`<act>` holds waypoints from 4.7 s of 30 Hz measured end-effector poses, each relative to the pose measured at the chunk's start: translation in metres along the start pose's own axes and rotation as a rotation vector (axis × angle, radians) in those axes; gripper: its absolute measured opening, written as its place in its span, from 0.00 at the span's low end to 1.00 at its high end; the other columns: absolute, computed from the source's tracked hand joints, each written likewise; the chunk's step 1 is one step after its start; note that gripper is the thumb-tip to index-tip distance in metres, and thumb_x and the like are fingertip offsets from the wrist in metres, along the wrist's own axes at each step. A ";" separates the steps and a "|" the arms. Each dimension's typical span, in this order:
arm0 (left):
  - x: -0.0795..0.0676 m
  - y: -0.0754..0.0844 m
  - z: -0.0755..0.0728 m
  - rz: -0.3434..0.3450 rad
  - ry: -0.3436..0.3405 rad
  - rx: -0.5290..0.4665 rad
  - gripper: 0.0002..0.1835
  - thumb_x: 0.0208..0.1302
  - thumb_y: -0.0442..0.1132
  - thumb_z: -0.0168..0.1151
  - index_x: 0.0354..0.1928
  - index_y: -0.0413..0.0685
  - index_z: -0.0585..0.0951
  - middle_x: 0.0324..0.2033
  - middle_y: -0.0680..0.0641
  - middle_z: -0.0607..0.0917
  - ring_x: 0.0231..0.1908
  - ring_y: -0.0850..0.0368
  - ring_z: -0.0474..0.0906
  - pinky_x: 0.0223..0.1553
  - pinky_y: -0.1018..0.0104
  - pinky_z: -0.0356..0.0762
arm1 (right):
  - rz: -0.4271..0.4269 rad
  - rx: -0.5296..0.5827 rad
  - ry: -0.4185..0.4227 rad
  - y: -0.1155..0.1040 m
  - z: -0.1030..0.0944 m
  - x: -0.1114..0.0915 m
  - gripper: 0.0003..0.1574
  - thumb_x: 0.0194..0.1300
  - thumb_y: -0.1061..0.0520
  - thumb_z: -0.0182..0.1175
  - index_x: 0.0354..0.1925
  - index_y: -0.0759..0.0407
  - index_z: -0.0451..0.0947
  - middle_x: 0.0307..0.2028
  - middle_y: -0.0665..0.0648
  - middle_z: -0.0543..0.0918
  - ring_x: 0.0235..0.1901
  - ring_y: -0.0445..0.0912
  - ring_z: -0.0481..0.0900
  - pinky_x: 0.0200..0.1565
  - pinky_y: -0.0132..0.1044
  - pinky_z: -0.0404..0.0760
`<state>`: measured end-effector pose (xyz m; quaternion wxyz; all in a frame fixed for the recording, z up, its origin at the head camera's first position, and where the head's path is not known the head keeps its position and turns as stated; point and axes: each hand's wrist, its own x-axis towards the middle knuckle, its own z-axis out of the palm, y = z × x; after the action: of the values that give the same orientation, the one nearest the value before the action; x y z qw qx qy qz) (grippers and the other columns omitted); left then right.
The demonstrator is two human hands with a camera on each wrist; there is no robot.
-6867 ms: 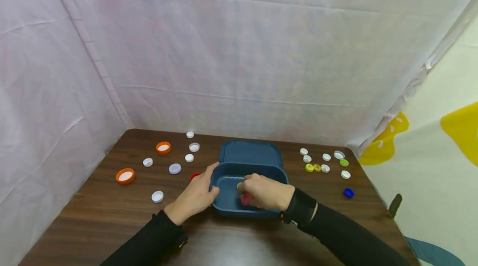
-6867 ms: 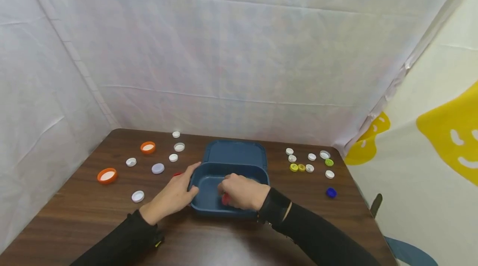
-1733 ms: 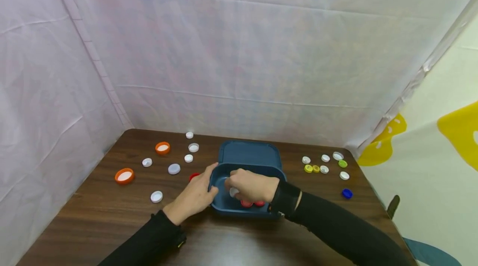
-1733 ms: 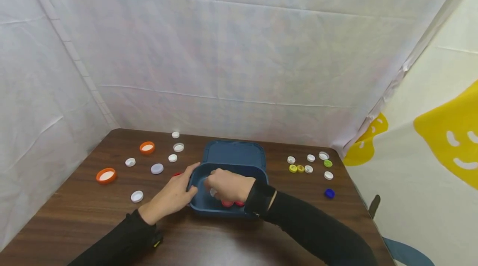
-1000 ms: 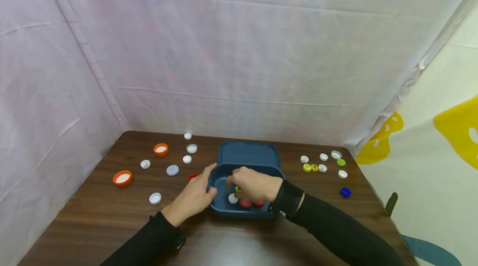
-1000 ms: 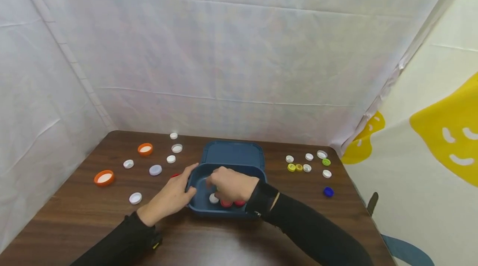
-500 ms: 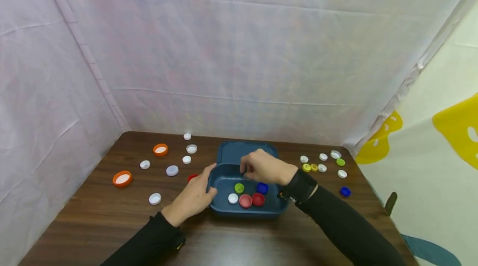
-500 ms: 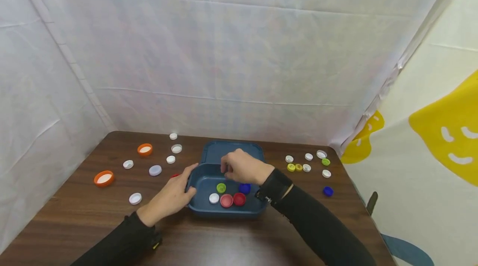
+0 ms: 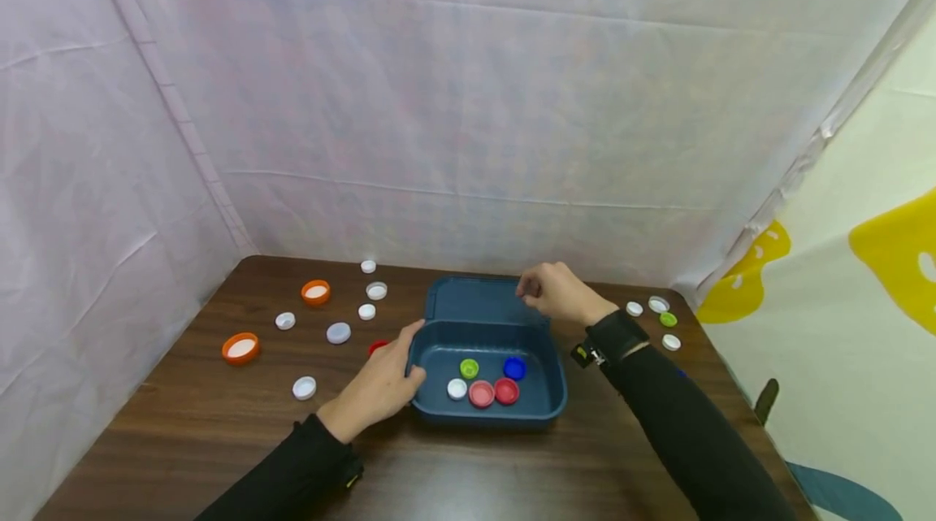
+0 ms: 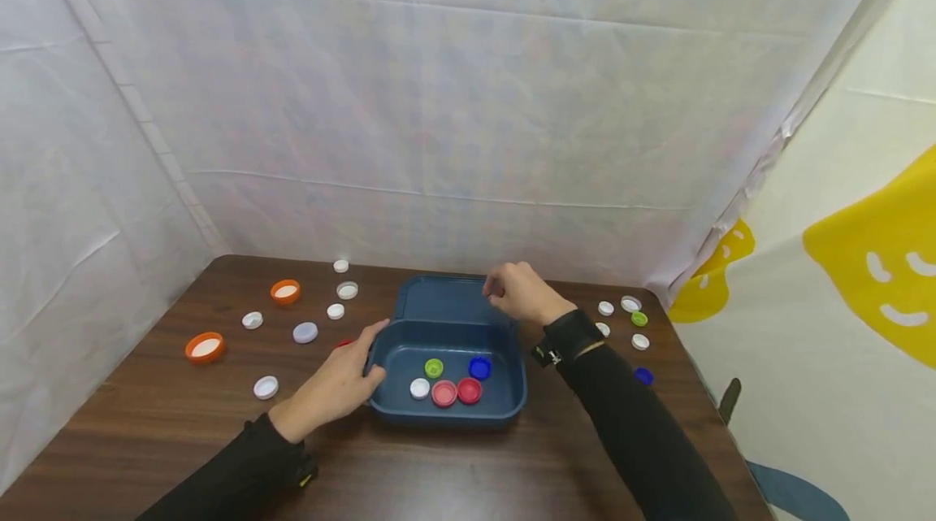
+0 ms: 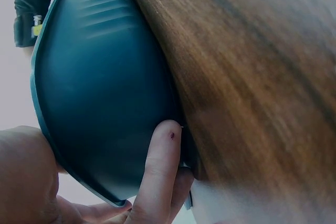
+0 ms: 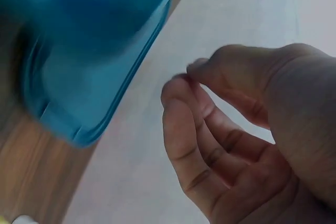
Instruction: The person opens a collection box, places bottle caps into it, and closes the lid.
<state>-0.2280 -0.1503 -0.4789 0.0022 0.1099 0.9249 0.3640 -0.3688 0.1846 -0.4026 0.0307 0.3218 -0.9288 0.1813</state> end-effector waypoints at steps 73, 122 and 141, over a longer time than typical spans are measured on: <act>-0.002 0.001 0.002 -0.032 -0.020 -0.074 0.43 0.79 0.33 0.65 0.92 0.47 0.62 0.51 0.40 0.85 0.26 0.60 0.84 0.33 0.63 0.84 | -0.030 -0.090 0.235 0.011 0.003 -0.019 0.10 0.70 0.64 0.77 0.49 0.65 0.94 0.45 0.64 0.96 0.46 0.59 0.94 0.51 0.58 0.94; 0.000 0.001 0.001 -0.002 -0.005 -0.014 0.42 0.80 0.34 0.66 0.91 0.44 0.63 0.67 0.34 0.86 0.36 0.58 0.85 0.48 0.54 0.88 | -0.253 -0.059 -0.149 -0.078 0.032 -0.034 0.17 0.75 0.61 0.80 0.59 0.60 0.94 0.52 0.60 0.95 0.52 0.51 0.95 0.52 0.40 0.96; 0.000 0.000 0.001 -0.013 -0.012 -0.022 0.43 0.79 0.34 0.66 0.91 0.45 0.63 0.66 0.35 0.86 0.33 0.60 0.84 0.47 0.55 0.88 | -0.037 0.030 0.147 -0.008 0.015 -0.045 0.08 0.77 0.62 0.76 0.52 0.56 0.95 0.47 0.55 0.97 0.43 0.45 0.94 0.48 0.46 0.96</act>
<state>-0.2279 -0.1496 -0.4800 0.0112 0.1058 0.9214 0.3737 -0.3273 0.1996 -0.4222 0.0973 0.3250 -0.9151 0.2179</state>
